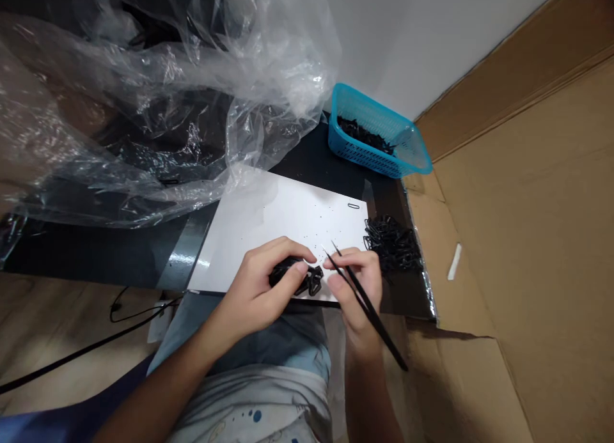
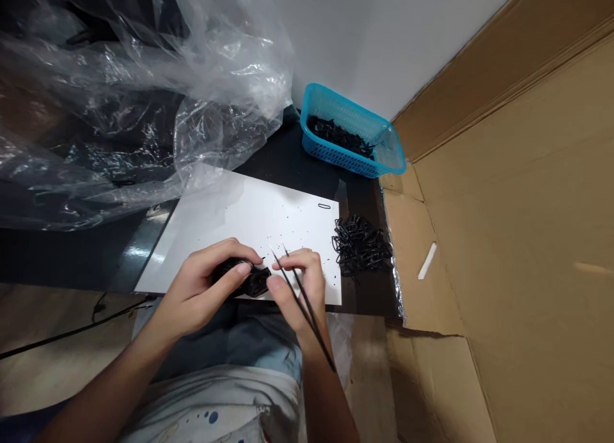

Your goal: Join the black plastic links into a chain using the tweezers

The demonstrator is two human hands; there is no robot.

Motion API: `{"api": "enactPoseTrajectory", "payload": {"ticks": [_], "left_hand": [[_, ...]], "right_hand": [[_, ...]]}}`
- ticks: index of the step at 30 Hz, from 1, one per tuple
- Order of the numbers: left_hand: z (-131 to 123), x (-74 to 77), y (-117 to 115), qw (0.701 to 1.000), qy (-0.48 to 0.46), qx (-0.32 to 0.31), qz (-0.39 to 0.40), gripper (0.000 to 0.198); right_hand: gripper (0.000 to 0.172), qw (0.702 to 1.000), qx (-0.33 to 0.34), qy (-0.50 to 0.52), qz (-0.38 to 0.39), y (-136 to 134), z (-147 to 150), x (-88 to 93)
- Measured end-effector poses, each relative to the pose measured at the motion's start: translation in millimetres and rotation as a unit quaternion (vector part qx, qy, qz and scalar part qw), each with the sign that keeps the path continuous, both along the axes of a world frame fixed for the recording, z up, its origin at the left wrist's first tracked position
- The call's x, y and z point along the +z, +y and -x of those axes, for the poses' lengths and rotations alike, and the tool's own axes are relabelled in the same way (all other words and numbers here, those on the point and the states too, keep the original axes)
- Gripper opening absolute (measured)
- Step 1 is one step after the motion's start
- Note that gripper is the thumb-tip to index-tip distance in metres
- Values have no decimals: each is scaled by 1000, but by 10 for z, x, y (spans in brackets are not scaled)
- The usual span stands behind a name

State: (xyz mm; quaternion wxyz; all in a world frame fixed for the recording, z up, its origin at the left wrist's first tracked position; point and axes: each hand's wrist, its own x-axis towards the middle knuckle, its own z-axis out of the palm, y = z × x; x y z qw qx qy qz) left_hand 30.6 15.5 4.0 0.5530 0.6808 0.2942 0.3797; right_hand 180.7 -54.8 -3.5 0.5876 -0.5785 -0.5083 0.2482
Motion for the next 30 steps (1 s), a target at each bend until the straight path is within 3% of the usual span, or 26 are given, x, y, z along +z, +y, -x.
{"api": "enactPoseTrajectory", "payload": {"ticks": [7,10,15,18,24,30], "left_hand": [[105,60,-70,1000,3,8,-9,13],[141,93,-54,999,-18,-4,44,7],[157,125,-13,986,-58,-52,146,13],[179,135,-11,991,-70,-18,116,5],[242,118,-64,998,-31,55,29,9],[259,84,-119,999,-18,33,0,15]], "right_hand": [[14,988,68,137,31,65,158,67],[18,990,49,130,-6,59,126,93],[22,991,49,100,-68,90,134,126],[23,992,43,85,-87,126,150,135],[13,993,-51,-7,-108,117,61,190],[28,994,58,-40,-85,-33,153,354]]}}
